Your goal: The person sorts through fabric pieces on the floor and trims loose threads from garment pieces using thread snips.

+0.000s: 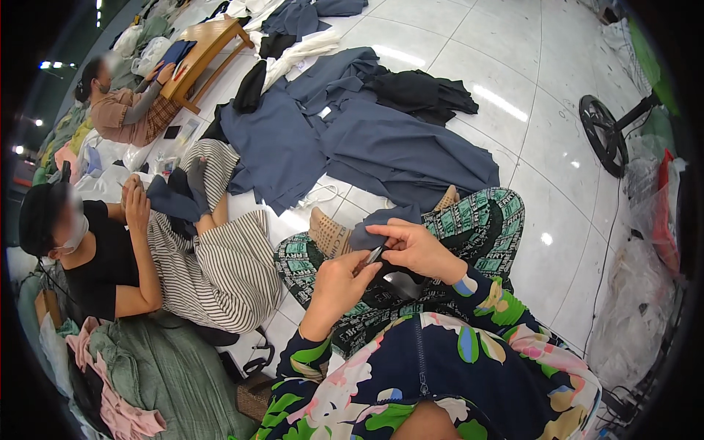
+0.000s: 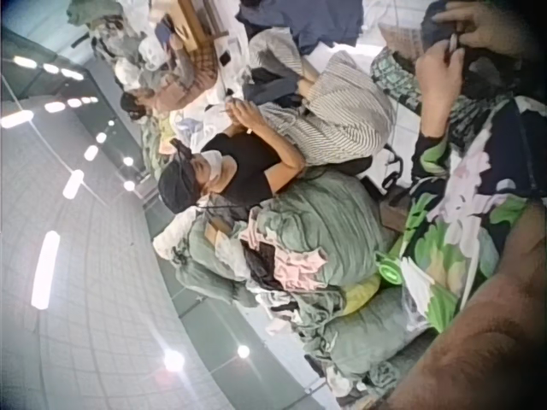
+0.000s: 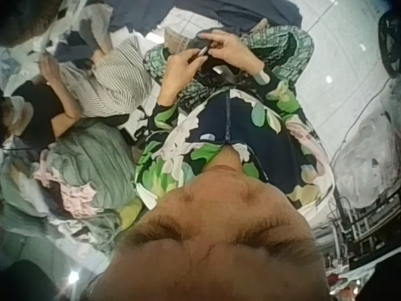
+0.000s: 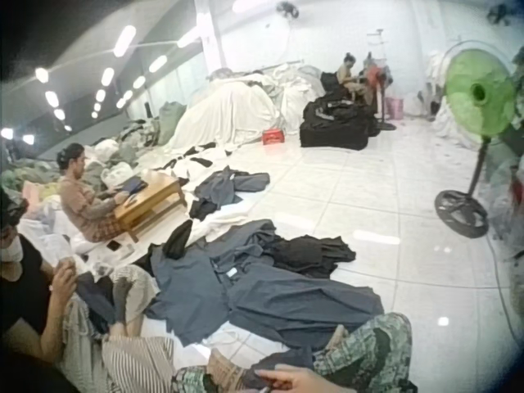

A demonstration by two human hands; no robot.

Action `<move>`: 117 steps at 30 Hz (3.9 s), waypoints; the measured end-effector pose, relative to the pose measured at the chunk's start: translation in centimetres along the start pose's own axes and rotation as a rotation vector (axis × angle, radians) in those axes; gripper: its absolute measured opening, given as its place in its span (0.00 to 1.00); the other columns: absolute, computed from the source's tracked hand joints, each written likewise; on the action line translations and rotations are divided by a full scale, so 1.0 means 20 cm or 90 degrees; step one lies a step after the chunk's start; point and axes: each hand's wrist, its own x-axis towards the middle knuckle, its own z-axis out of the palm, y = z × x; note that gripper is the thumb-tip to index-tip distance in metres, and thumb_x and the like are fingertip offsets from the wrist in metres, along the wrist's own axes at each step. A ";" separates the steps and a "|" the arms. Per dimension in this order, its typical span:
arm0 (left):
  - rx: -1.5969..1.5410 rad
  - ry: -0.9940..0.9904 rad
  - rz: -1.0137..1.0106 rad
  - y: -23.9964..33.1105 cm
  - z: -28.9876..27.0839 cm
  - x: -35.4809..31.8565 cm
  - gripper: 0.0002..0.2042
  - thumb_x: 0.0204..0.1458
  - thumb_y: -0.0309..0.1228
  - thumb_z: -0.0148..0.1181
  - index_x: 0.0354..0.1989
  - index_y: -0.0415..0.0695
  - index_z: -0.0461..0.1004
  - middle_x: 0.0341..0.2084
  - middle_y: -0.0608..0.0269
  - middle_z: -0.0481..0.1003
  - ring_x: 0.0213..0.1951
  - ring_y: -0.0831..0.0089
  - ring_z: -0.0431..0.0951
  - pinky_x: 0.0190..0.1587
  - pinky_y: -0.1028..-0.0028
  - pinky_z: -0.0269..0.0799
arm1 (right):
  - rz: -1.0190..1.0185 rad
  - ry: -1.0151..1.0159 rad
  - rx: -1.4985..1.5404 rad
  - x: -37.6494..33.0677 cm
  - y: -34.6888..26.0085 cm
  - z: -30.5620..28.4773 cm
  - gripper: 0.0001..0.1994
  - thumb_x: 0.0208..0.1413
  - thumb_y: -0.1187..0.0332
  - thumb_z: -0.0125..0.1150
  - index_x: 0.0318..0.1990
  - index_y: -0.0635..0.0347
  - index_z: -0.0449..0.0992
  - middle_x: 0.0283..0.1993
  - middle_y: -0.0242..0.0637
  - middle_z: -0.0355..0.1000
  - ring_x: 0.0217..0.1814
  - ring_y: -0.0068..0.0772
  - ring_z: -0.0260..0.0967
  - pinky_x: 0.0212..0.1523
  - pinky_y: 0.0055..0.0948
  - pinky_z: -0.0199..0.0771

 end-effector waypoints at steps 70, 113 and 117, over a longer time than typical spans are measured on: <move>-0.032 -0.013 -0.013 -0.02 0.01 0.03 0.13 0.48 0.30 0.64 0.39 0.35 0.76 0.17 0.62 0.75 0.19 0.82 0.68 0.22 0.79 0.63 | -0.028 -0.047 -0.096 0.01 -0.01 -0.02 0.37 0.42 0.83 0.55 0.65 0.60 0.56 0.38 0.35 0.55 0.32 0.25 0.61 0.35 0.22 0.67; -0.548 0.166 -0.075 -0.06 0.12 0.18 0.18 0.48 0.18 0.61 0.48 0.36 0.67 0.27 0.70 0.70 0.30 0.85 0.70 0.32 0.85 0.66 | 0.025 -0.004 0.112 -0.04 0.06 -0.04 0.25 0.45 0.81 0.60 0.53 0.59 0.63 0.47 0.30 0.60 0.31 0.15 0.61 0.33 0.17 0.65; -0.512 0.162 -0.083 -0.17 0.16 0.17 0.13 0.48 0.22 0.62 0.42 0.38 0.71 0.24 0.75 0.66 0.26 0.87 0.63 0.29 0.87 0.59 | 0.017 -0.020 -0.003 -0.05 0.08 -0.02 0.17 0.45 0.79 0.60 0.45 0.59 0.70 0.42 0.28 0.63 0.31 0.16 0.60 0.33 0.17 0.64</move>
